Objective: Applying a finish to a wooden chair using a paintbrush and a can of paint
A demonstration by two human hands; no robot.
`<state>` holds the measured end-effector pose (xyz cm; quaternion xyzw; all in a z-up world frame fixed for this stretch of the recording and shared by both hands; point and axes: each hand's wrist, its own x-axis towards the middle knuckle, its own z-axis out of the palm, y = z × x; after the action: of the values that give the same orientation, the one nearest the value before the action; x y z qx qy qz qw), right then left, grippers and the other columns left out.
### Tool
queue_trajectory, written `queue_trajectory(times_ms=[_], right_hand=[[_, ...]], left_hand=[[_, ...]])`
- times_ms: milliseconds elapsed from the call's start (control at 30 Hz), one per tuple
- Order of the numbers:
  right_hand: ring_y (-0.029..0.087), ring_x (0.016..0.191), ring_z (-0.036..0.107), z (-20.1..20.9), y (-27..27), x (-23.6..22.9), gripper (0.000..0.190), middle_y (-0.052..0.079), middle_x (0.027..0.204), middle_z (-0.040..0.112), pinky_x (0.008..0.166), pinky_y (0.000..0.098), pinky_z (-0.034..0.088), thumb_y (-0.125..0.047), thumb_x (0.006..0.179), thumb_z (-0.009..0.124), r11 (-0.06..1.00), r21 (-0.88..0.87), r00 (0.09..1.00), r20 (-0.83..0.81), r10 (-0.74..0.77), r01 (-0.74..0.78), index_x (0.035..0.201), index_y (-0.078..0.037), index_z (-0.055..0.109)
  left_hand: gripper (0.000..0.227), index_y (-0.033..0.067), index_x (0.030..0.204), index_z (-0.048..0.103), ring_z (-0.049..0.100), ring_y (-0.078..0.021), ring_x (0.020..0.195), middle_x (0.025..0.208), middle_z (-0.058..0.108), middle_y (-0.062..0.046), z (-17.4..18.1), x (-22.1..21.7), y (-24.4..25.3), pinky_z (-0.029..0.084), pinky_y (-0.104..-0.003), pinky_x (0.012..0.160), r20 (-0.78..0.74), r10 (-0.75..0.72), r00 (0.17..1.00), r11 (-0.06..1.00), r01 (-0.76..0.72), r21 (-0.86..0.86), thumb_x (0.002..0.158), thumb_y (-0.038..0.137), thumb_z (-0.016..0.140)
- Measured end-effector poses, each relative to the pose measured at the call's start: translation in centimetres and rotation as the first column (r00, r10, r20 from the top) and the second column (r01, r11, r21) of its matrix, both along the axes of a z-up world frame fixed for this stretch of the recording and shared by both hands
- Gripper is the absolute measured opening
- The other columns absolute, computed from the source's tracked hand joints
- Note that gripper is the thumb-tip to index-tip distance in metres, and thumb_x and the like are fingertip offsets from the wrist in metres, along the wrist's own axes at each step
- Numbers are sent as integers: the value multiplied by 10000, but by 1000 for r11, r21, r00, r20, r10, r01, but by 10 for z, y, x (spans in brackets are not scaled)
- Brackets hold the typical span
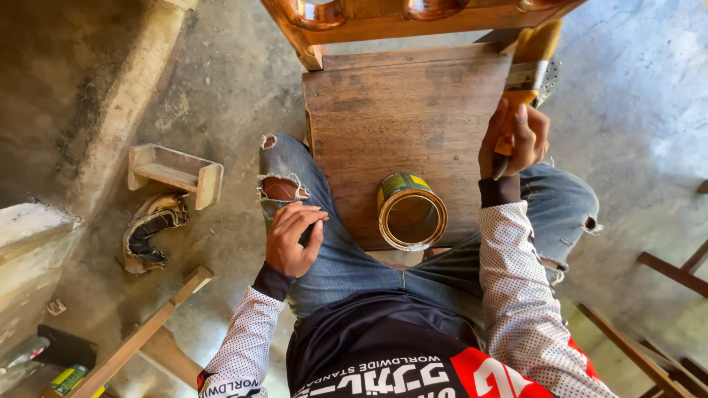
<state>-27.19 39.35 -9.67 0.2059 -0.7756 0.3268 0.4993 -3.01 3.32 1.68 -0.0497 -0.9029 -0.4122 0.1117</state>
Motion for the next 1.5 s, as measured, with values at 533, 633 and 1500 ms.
queue_trajectory(times_ms=[533,633,1500], right_hand=[[276,679,599,-8,-134,-43,314,57,824,483,581,357,537,-148,1076,760,830,274,863,-3,506,-486,764,-157,727],[270,702,603,24,-174,-43,364,55,823,472,605,343,539,-134,1098,697,747,269,775,0,632,-608,739,-176,655],[399,725,666,-10,105,20,189,164,993,598,703,464,588,74,989,802,965,32,927,290,239,-259,1044,-79,900]], left_hand=[[145,107,1098,809,785,-234,1027,993,825,13,2,-1,2,542,-437,1079,16,25,1000,1000,-25,3,1030,140,685],[155,107,1102,805,784,-242,1029,994,825,5,2,-1,1,541,-450,1082,23,25,999,1000,-25,-2,1033,135,670],[132,140,1082,817,776,-205,1047,968,825,32,-6,3,0,518,-399,1101,6,-10,1000,999,10,-42,1004,147,711]])
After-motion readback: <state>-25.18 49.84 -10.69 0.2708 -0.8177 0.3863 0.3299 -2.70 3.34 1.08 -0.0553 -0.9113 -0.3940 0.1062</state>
